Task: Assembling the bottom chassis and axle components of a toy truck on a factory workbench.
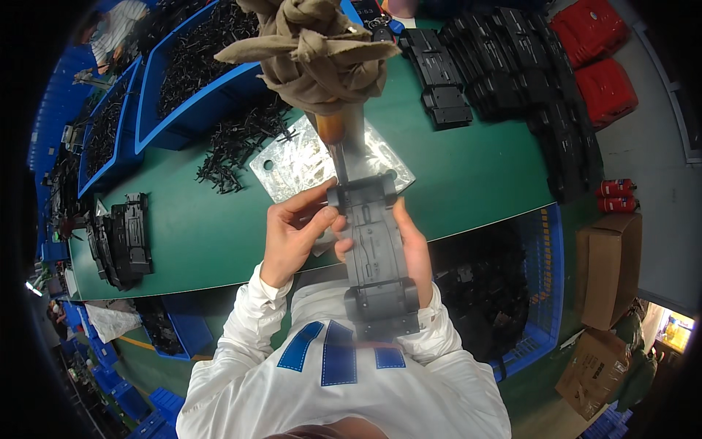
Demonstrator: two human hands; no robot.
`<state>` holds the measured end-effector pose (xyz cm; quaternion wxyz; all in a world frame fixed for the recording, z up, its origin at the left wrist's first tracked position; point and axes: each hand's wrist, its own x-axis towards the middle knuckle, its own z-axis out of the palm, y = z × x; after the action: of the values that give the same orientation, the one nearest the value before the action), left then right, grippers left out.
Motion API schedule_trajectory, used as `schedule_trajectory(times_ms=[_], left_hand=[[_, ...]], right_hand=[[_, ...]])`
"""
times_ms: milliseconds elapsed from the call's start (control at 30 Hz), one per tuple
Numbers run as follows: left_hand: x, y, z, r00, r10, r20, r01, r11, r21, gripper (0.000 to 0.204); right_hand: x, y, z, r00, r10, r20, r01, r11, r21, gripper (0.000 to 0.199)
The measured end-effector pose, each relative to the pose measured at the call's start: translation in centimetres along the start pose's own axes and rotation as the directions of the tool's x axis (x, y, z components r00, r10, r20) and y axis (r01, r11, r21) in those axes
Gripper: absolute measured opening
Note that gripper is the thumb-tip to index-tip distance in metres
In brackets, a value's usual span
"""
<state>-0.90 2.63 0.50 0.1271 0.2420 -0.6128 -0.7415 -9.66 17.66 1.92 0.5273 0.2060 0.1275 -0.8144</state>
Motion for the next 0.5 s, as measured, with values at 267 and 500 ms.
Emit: schedule_trajectory(times_ms=[267, 500], left_hand=[[-0.01, 0.17, -0.03, 1.000, -0.009, 0.001, 0.009, 1.000, 0.016, 0.045], [-0.07, 0.62, 0.10, 1.000, -0.007, 0.004, 0.007, 1.000, -0.003, 0.045]], right_hand=[[0.13, -0.10, -0.33, 1.000, 0.025, 0.001, -0.025, 1.000, 0.014, 0.057], [0.08, 0.00, 0.03, 1.000, 0.024, 0.008, -0.024, 0.999, 0.028, 0.057]])
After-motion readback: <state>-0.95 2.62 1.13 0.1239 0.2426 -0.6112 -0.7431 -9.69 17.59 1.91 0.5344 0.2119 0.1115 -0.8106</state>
